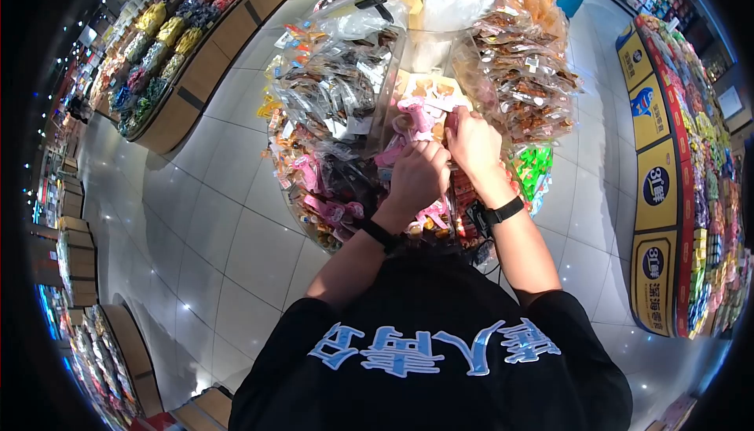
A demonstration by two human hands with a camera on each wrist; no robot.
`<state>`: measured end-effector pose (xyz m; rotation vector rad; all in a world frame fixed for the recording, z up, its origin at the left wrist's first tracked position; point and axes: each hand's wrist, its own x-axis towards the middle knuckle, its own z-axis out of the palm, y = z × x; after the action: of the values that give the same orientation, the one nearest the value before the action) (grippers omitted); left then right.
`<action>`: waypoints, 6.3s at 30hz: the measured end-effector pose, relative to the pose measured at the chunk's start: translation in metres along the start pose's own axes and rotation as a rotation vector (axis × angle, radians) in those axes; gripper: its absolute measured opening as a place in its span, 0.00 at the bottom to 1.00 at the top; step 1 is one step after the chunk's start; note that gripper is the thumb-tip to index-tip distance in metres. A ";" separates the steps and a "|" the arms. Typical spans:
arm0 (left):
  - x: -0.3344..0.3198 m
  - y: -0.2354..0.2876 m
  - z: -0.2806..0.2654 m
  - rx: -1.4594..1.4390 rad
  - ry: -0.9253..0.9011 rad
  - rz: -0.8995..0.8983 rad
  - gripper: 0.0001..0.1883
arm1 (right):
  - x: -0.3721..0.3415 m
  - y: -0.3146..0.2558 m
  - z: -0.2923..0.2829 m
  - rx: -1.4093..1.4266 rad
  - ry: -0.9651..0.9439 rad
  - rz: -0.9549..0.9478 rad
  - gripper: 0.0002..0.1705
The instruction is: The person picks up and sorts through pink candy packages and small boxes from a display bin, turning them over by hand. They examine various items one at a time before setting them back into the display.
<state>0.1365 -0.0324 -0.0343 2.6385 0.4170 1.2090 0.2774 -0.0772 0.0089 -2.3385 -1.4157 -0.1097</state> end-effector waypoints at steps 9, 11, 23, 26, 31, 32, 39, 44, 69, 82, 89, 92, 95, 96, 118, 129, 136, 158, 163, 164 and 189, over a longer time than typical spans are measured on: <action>-0.003 0.001 0.002 -0.012 -0.018 -0.016 0.06 | 0.004 0.011 0.006 -0.031 -0.014 0.021 0.16; -0.004 0.000 0.003 -0.019 -0.029 -0.021 0.07 | 0.004 0.010 0.006 -0.033 -0.012 0.030 0.15; 0.000 0.007 -0.004 -0.020 -0.009 -0.006 0.05 | -0.006 0.016 0.016 -0.036 0.067 0.042 0.12; 0.001 0.007 -0.004 0.014 -0.024 -0.016 0.06 | -0.008 0.015 0.017 0.037 0.134 0.098 0.11; 0.004 0.011 -0.004 -0.036 -0.023 -0.126 0.08 | -0.029 0.017 0.008 0.310 0.315 0.134 0.09; 0.005 0.011 -0.003 -0.097 -0.003 -0.180 0.09 | -0.036 0.019 0.010 0.410 0.390 0.078 0.06; 0.025 0.026 -0.019 -0.654 -0.163 -0.541 0.12 | -0.085 0.005 0.007 0.699 0.556 -0.185 0.05; 0.022 0.021 -0.018 -0.734 -0.157 -0.456 0.12 | -0.097 0.015 0.003 0.762 0.405 -0.109 0.08; 0.021 0.034 0.018 0.012 -0.253 -0.063 0.07 | -0.110 0.065 0.000 0.745 0.775 -0.123 0.16; 0.024 0.043 0.023 0.200 -0.350 -0.095 0.08 | -0.097 0.079 0.015 0.781 0.713 -0.171 0.18; 0.021 0.039 0.024 0.132 -0.304 -0.136 0.16 | -0.093 0.076 0.014 0.744 0.750 -0.173 0.16; 0.021 0.041 0.021 0.026 -0.243 -0.232 0.23 | -0.094 0.073 0.009 0.737 0.732 -0.201 0.16; 0.024 0.040 0.014 -0.043 -0.219 -0.135 0.23 | -0.091 0.067 0.006 0.758 0.688 -0.232 0.14; 0.019 0.035 0.015 -0.049 -0.191 -0.099 0.20 | -0.090 0.064 0.005 0.769 0.668 -0.243 0.14; 0.004 0.020 0.013 -0.128 -0.014 -0.073 0.12 | -0.065 0.048 -0.021 0.100 0.161 -0.019 0.20; 0.007 0.020 0.007 -0.145 0.052 -0.050 0.11 | -0.052 0.044 -0.029 -0.037 -0.024 -0.013 0.13; 0.009 0.022 0.007 -0.120 0.064 -0.051 0.10 | -0.043 0.056 -0.015 -0.021 0.090 -0.069 0.10; 0.012 0.028 0.009 -0.148 0.064 -0.168 0.13 | -0.063 0.032 -0.094 0.470 -0.022 -0.096 0.19; 0.018 0.033 0.010 -0.217 -0.028 -0.245 0.14 | -0.057 0.045 -0.079 0.532 0.024 -0.102 0.14; 0.019 0.034 0.010 -0.233 -0.012 -0.254 0.14 | -0.055 0.047 -0.077 0.630 0.044 -0.060 0.12; 0.009 0.029 0.024 0.123 -0.038 -0.060 0.15 | -0.041 0.057 -0.041 -0.087 -0.049 -0.228 0.22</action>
<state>0.1655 -0.0578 -0.0350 2.7252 0.5767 1.1475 0.3127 -0.1498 0.0180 -2.2528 -1.7310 -0.1818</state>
